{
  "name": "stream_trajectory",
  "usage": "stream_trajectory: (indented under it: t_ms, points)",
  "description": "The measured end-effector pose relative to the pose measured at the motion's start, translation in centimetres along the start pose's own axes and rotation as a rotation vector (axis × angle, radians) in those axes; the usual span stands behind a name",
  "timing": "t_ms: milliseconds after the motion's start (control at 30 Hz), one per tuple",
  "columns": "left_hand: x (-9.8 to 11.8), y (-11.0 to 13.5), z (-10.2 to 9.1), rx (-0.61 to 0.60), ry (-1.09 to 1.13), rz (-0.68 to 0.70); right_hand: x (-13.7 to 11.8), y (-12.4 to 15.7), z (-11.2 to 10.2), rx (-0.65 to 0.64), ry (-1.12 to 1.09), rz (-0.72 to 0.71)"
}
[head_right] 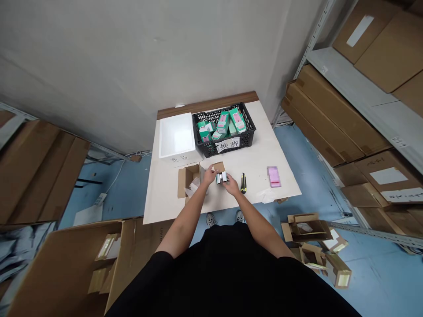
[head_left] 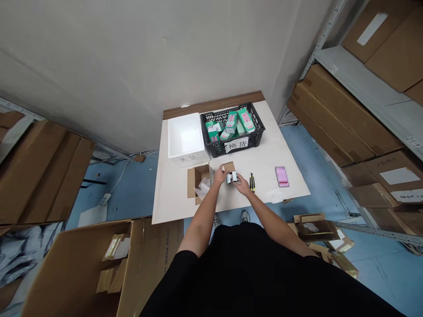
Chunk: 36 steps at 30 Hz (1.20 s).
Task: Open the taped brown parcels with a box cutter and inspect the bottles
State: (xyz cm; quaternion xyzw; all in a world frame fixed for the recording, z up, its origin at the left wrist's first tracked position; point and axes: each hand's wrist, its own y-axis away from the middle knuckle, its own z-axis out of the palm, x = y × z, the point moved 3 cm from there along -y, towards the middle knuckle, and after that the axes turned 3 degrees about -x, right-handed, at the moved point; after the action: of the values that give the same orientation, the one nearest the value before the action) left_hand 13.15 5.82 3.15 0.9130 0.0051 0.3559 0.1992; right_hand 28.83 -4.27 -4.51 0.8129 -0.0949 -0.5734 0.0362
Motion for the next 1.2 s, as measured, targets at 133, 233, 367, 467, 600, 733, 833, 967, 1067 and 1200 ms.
stream_trajectory:
  t_ms: [133,233,367,467,600,733,833,967,1067,1200]
  points:
    - [0.8,0.6,0.5,0.197,-0.001,0.001,-1.0,-1.1,0.2,0.025,0.094,0.02]
    - [1.4,1.0,1.0,0.145,-0.02,0.129,-2.0,-2.3,0.4,0.058,0.213,0.029]
    - [1.4,0.5,1.1,0.017,-0.011,0.232,-3.3,-3.5,0.5,0.068,0.346,0.082]
    - [0.8,-0.4,0.6,0.02,0.003,0.239,-3.6,-3.6,0.2,0.032,0.372,0.098]
    - [-0.2,-1.0,0.4,-0.041,-0.013,0.267,-3.6,-3.1,-0.9,0.0,0.361,0.12]
    - [-0.6,-1.4,0.6,-0.086,-0.025,0.308,-4.6,-2.9,-1.8,0.017,0.338,-0.026]
    - [-0.9,-2.0,0.8,-0.111,0.011,0.313,-5.5,-3.5,-2.1,-0.022,0.386,-0.019]
    - [-1.7,-2.8,0.8,-0.204,0.084,0.365,-6.9,-4.7,-2.3,-0.098,0.517,0.083]
    - [-2.4,-2.7,1.2,-0.279,0.095,0.412,-8.2,-5.6,-1.9,-0.162,0.626,0.182]
    - [-3.0,-2.4,1.9,-0.306,0.055,0.382,-9.5,-6.3,-1.1,-0.188,0.729,0.296]
